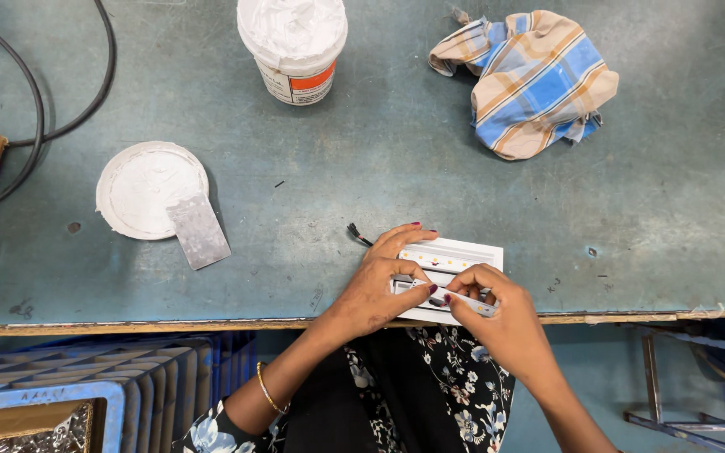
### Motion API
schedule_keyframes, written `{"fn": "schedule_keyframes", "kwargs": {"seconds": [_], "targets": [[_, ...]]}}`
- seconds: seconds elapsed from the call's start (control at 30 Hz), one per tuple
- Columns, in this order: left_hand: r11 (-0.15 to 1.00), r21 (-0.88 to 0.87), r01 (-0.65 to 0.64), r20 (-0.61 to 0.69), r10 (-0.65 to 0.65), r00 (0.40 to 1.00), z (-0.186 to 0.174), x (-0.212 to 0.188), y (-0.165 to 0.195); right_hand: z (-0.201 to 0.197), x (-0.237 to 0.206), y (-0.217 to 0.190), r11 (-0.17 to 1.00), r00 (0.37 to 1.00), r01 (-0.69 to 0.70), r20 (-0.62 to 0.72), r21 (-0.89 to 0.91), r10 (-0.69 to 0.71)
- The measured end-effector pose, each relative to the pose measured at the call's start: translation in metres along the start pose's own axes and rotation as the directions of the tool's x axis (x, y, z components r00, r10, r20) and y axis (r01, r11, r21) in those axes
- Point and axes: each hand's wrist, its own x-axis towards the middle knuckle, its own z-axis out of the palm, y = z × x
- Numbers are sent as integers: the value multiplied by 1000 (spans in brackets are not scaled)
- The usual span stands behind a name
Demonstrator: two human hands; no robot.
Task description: The person assembles a small white LED light fixture by inserting LED strips into slots, applying a white paste with a metal spatula, and pressing the strips into place. They handle the fixture and paste container, then set the spatula down and continue adjusting the strips.
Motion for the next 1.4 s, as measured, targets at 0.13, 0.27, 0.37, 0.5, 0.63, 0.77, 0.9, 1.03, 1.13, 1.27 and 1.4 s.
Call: {"fn": "schedule_keyframes", "kwargs": {"seconds": [0.13, 0.27, 0.37, 0.5, 0.63, 0.77, 0.9, 1.03, 1.13, 1.27, 1.4], "targets": [[1000, -8, 19, -13, -20, 1000, 0, 1, 0, 1, 5, 9, 998, 999, 6, -39, 65, -3], [1000, -29, -12, -14, 11, 1000, -1, 0, -3, -18, 1, 9, 995, 999, 11, 38, 100, -15], [999, -31, -26, -19, 26, 999, -2, -1, -4, -31, -12, 5, 999, 993, 49, 104, 13, -50], [999, -14, -29, 14, 29, 999, -5, -1, 0, -25, -22, 5, 993, 995, 97, -4, -62, -98], [1000, 20, 20, 80, -21, 997, -14, -7, 8, -14, -29, 13, 934, 934, 298, -144, -197, -328], [999, 36, 19, 104, -22, 994, -20, -15, 15, 0, -32, 26, 829, 829, 421, -215, -368, -516], [999, 11, 47, 84, -48, 995, -19, -18, 14, 6, -31, 32, 772, 780, 453, -221, -446, -586], [1000, -6, 9, 16, -9, 1000, -11, -19, 9, 2, -35, 25, 808, 808, 435, -224, -397, -545], [999, 41, -32, -14, 32, 999, -5, -20, 5, -8, -38, 9, 839, 822, 423, -245, -343, -514], [996, 39, -81, -47, 82, 995, -2, -25, -3, -16, -31, -25, 869, 832, 386, -288, -310, -473], [993, 51, -106, -64, 109, 992, 1, -30, -15, -9, -6, -68, 912, 907, 394, -117, -109, -406]]}}
